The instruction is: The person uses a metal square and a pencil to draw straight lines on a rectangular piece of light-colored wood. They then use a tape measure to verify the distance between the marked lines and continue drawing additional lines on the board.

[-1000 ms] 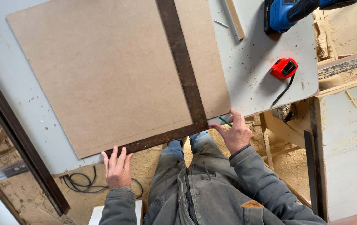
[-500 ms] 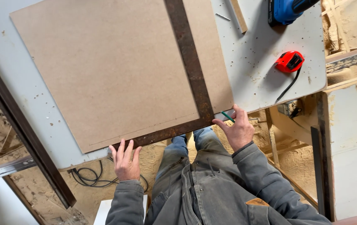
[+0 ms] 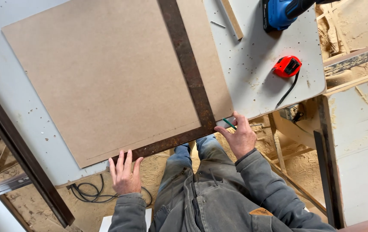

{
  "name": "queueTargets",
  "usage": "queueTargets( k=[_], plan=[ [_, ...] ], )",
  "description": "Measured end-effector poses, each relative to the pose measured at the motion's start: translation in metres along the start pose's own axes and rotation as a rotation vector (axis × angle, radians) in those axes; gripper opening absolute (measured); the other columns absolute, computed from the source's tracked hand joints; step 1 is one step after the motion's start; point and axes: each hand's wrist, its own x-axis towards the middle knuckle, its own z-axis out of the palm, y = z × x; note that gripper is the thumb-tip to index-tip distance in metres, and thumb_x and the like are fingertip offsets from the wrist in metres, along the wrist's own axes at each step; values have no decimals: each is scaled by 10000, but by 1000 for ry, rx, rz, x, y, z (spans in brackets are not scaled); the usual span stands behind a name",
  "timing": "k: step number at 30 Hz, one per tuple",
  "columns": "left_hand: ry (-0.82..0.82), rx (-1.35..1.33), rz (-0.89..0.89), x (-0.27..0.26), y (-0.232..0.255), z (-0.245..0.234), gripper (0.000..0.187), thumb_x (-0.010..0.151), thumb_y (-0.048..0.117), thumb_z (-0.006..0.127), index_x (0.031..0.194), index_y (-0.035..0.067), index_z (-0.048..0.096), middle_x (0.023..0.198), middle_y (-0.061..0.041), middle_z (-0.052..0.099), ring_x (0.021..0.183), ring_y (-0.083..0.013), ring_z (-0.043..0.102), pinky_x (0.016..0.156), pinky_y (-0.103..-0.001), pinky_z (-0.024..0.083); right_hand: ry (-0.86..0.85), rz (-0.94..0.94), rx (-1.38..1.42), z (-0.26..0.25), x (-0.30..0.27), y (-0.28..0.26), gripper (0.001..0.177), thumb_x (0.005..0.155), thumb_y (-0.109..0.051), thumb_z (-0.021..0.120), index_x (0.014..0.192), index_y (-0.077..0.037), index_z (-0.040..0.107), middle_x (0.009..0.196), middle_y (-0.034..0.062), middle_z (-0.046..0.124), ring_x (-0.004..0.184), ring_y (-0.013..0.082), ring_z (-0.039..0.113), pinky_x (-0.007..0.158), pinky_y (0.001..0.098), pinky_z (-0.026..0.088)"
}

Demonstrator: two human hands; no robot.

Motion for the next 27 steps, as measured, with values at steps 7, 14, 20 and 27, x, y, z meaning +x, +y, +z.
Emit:
queueTargets(
  k=[7, 14, 20, 27],
  plan=[
    [3, 64, -5, 13, 7, -14, 470, 794, 413, 863, 1210, 209, 783, 1317, -9, 702, 1290, -377, 601, 1030, -439, 538, -6, 20, 24, 1, 0, 3, 809, 690, -498, 911, 1292, -82, 565, 894, 47, 612, 710, 224, 641, 566, 402, 537],
    [73, 34, 35, 16, 7, -13, 478, 750, 381, 900, 1167, 176, 787, 1223, -13, 708, 1189, -343, 593, 1009, -442, 526, 31, -18, 19, 5, -2, 10, 778, 702, -472, 936, 1272, -65, 598, 922, 73, 638, 753, 248, 653, 621, 407, 542],
    [103, -3, 9, 10, 2, -6, 501, 741, 366, 899, 1177, 155, 771, 1264, -50, 673, 1227, -357, 557, 1021, -468, 510, 38, -122, 48, 9, -6, 19, 751, 768, -437, 958, 1278, -26, 590, 1056, 133, 673, 887, 285, 683, 740, 419, 564],
    [100, -10, -26, 2, 10, 2, 520, 772, 389, 881, 1228, 171, 759, 1318, -72, 659, 1314, -428, 537, 1041, -509, 497, 5, -83, -7, 15, -9, 37, 734, 840, -463, 974, 1241, -5, 564, 1037, 131, 676, 884, 286, 679, 792, 442, 552]
  ],
)
